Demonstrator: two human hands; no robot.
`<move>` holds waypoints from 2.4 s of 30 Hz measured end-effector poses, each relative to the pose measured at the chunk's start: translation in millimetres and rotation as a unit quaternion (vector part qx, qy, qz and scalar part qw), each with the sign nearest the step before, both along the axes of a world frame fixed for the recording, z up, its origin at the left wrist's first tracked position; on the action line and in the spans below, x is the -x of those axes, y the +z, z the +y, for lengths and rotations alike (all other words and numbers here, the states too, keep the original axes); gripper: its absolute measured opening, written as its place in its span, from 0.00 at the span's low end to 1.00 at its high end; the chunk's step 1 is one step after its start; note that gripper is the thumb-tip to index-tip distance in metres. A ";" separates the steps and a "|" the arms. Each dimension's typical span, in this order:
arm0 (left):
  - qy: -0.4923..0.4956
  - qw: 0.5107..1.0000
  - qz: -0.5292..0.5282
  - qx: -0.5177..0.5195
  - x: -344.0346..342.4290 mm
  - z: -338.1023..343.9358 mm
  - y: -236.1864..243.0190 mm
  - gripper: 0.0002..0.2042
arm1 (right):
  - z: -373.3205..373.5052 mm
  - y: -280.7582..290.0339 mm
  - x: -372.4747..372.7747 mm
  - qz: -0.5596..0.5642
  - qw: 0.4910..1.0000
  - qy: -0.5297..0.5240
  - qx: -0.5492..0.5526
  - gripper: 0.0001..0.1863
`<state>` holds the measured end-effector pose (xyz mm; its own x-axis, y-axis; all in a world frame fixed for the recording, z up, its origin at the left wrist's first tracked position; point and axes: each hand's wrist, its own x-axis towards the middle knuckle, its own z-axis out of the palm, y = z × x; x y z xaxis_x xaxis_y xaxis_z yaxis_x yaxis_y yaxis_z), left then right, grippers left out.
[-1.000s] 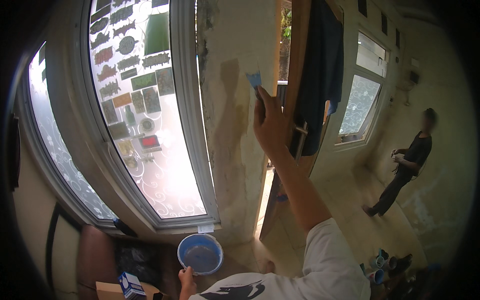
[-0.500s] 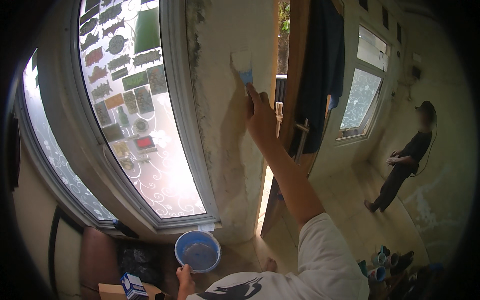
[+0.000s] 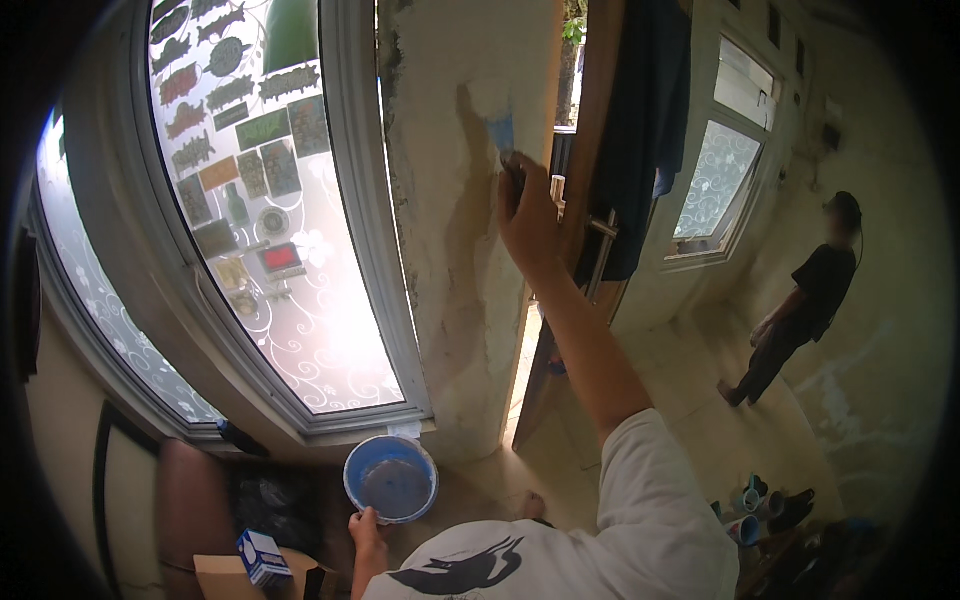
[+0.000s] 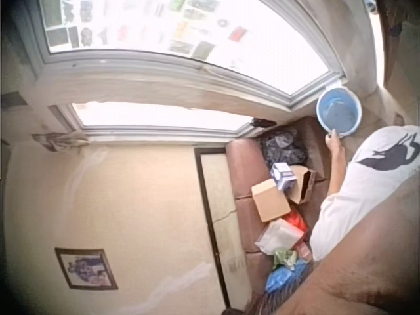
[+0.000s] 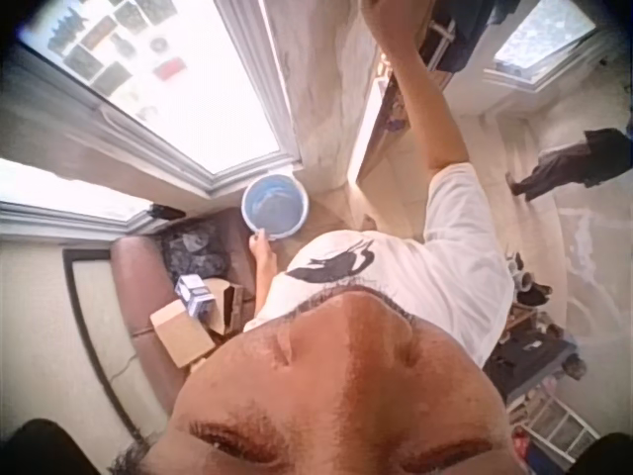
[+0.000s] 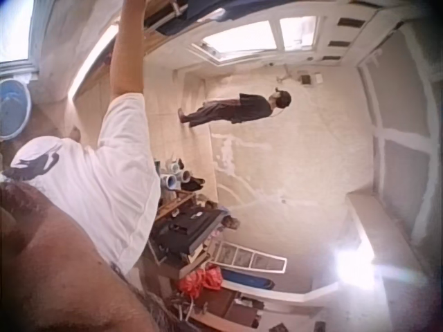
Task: The person patches a wall near a window by applying compound with a putty knife and smoothing it over the damaged area.
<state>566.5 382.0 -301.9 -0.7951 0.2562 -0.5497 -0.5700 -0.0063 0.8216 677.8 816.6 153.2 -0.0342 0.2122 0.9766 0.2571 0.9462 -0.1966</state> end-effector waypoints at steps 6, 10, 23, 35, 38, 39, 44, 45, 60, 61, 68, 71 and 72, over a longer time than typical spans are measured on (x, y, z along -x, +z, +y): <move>-0.013 0.999 -0.008 0.036 3.2 4.2 -3.2 0.10 | 19.8 -25.6 13.4 -0.033 0.998 -0.038 0.029 0.14; -0.014 0.999 0.029 0.043 18.8 -3.8 -30.2 0.09 | 21.5 -42.6 19.4 -0.063 0.995 -0.062 0.051 0.15; -0.025 0.996 0.080 -0.014 11.3 -0.9 24.4 0.09 | -42.1 -55.5 1.7 -0.075 0.990 0.118 0.022 0.17; 0.019 0.980 0.186 -0.067 22.8 6.8 123.2 0.12 | -189.2 -200.1 20.9 -0.603 0.748 0.234 0.148 0.14; 0.008 0.973 0.223 -0.056 21.3 11.1 125.8 0.14 | -195.3 -239.4 43.4 -0.654 0.730 0.176 0.090 0.11; 0.009 0.975 0.209 -0.070 19.2 11.5 129.6 0.13 | -194.7 -251.5 51.9 -0.665 0.727 0.158 0.067 0.10; 0.032 0.977 0.181 -0.110 13.6 10.3 132.6 0.09 | -201.0 -283.5 85.6 -0.676 0.724 0.133 0.026 0.10; 0.029 0.976 0.188 -0.103 13.1 9.3 132.9 0.09 | -202.7 -287.2 89.4 -0.679 0.722 0.129 0.029 0.11; 0.036 0.977 0.195 -0.082 2.6 0.1 113.0 0.10 | -244.7 -324.8 86.9 -0.680 0.687 0.245 0.073 0.07; 0.036 0.974 0.210 -0.076 1.7 -0.4 106.1 0.11 | -245.3 -324.7 87.9 -0.673 0.690 0.254 0.083 0.08; 0.022 0.966 0.243 -0.082 6.3 -3.6 97.7 0.10 | -243.6 -328.9 98.1 -0.674 0.654 0.283 0.195 0.14; 0.003 0.973 0.220 -0.070 8.8 -5.9 112.6 0.10 | -241.1 -323.2 101.1 -0.633 0.664 0.318 0.238 0.15; 0.008 0.971 0.229 -0.065 8.9 -7.0 112.0 0.10 | -239.7 -319.8 101.9 -0.615 0.671 0.332 0.247 0.15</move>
